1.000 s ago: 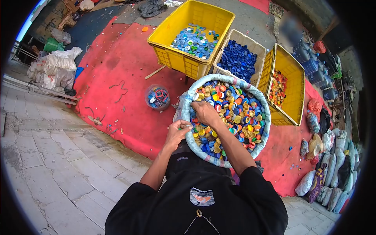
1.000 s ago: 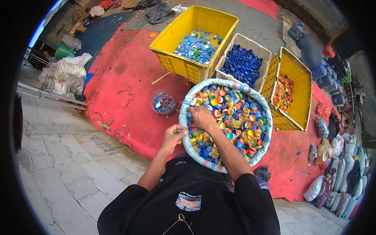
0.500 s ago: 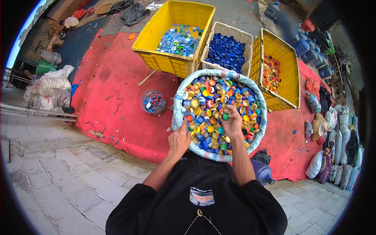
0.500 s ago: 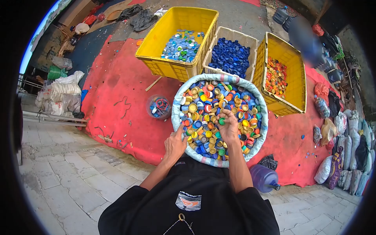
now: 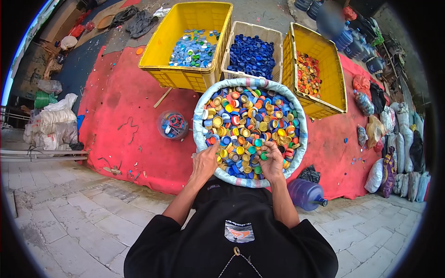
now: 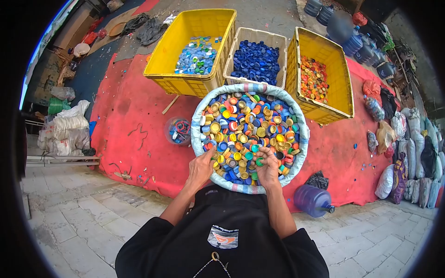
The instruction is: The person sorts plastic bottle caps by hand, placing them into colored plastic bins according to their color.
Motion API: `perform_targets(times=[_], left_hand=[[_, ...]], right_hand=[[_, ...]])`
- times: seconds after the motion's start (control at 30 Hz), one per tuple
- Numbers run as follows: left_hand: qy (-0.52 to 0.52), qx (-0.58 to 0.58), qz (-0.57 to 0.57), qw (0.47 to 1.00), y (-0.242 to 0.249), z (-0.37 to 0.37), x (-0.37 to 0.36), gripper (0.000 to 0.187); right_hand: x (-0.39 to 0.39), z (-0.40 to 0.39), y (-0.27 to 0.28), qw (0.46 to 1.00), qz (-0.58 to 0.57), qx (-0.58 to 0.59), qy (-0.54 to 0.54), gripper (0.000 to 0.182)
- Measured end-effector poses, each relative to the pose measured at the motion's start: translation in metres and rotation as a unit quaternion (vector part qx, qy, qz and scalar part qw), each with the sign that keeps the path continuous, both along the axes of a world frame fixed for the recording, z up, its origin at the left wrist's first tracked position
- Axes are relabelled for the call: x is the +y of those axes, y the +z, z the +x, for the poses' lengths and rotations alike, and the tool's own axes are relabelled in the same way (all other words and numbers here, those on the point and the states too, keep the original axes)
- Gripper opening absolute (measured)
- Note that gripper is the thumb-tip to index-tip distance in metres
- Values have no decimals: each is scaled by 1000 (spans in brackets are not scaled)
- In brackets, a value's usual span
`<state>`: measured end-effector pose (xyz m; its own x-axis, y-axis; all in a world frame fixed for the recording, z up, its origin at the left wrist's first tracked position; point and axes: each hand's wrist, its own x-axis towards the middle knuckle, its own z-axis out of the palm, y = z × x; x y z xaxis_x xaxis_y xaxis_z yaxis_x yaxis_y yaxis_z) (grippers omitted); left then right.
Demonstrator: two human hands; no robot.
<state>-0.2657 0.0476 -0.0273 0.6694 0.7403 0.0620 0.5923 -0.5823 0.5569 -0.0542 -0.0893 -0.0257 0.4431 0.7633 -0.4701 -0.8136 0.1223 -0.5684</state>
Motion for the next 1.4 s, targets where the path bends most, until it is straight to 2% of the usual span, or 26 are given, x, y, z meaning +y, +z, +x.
perform_targets(times=[0.23, 0.37, 0.5, 0.63, 0.77, 0.87, 1.0, 1.13, 1.33, 1.4], left_hand=[[-44, 43, -45, 997, 4, 3, 11, 41], [2, -10, -166, 986, 15, 9, 20, 38], [58, -107, -304, 945, 13, 15, 23, 32], [111, -295, -535, 784, 7, 24, 17, 27], [122, -402, -700, 578, 18, 32, 15, 24], [126, -448, -753, 465, 16, 40, 10, 13], [100, -489, -809, 310, 14, 50, 7, 25], [129, -469, -785, 384, 9, 59, 5, 28], [110, -483, -800, 340, 8, 50, 12, 35], [128, -487, -788, 355, 7, 46, 14, 31]], right_hand=[[-4, 7, 3, 1000, 1, -13, -15, 35], [-10, 9, 5, 1000, -6, -21, -21, 35], [-12, 12, 7, 999, -20, -17, -30, 33], [-11, 11, 1, 996, -56, -71, -3, 26], [-8, 5, 6, 990, -90, -102, 21, 26], [-7, 1, 9, 977, -118, -165, 60, 25], [-6, -3, 12, 969, -117, -193, 102, 23], [-6, -6, 15, 968, -117, -192, 107, 23], [-20, 4, 7, 946, -173, -258, 91, 28], [-26, 10, 1, 935, -194, -289, 65, 28]])
